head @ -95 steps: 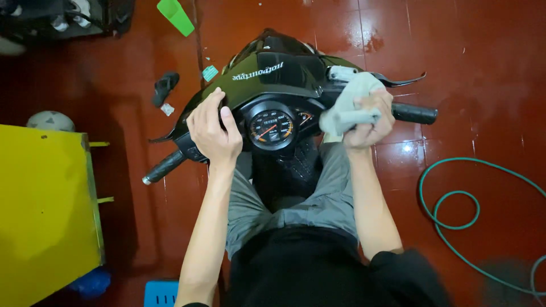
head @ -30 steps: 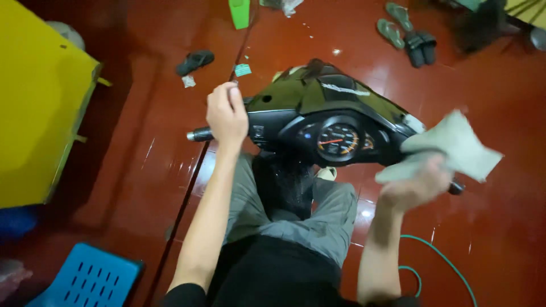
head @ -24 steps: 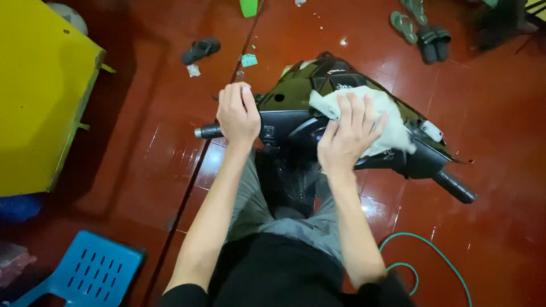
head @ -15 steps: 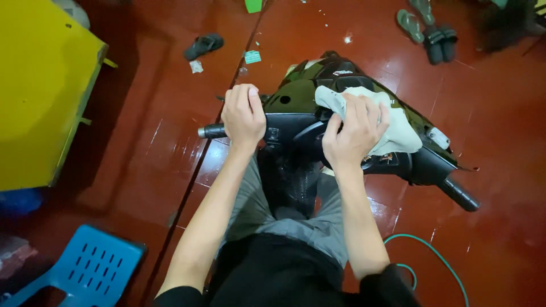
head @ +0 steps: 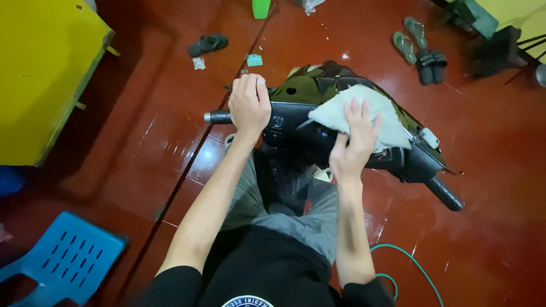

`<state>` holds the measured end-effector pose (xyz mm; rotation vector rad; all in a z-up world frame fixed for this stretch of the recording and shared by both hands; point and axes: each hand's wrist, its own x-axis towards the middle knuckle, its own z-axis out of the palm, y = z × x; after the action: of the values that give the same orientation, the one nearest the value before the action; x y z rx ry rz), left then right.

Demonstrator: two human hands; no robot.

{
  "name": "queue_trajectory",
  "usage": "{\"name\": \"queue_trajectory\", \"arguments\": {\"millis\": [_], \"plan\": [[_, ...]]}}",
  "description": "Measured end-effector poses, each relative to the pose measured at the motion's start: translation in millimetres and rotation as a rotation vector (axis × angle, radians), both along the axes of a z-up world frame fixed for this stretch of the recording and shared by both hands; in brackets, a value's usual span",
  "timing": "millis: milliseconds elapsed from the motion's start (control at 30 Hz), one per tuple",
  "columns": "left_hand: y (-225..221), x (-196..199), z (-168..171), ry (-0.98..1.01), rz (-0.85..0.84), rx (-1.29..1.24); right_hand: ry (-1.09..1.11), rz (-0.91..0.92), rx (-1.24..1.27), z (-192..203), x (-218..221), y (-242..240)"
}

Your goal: The person wipes the handlebars, dashboard, and front body of a black scooter using a white cloth. The person folds the cloth and continues wiping different sections of the scooter's front area.

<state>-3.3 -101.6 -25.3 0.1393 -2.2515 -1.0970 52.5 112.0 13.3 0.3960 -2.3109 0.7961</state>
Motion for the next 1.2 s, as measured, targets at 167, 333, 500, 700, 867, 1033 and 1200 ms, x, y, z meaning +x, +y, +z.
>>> {"name": "queue_trajectory", "arguments": {"millis": [167,333,500,700,867,1033,1200], "plan": [[0.8,-0.7,-1.3,-0.011,0.004,0.006,-0.054,0.03,-0.115,-38.1,58.5,18.6],[0.7,-0.1,-2.8,0.029,-0.016,-0.003,-0.28,-0.076,-0.483,-40.3,104.3,21.4],[-0.4,-2.5,-6.2,0.084,0.0,-0.055,-0.552,-0.265,-1.366,-30.4,92.8,27.8],[0.6,0.3,0.7,0.076,-0.019,-0.016,-0.16,-0.463,-0.537,25.1,56.9,3.7],[2.0,0.1,-3.5,0.076,-0.024,-0.019,-0.11,-0.35,0.095,-5.9,21.6,-20.4],[-0.2,-3.0,-10.2,0.08,-0.028,-0.091,-0.441,-0.406,0.36,-16.8,26.0,-63.9],[-2.5,-1.5,-4.7,0.06,-0.055,-0.07,-0.52,-0.302,0.332,-20.9,30.1,-78.1]]}}
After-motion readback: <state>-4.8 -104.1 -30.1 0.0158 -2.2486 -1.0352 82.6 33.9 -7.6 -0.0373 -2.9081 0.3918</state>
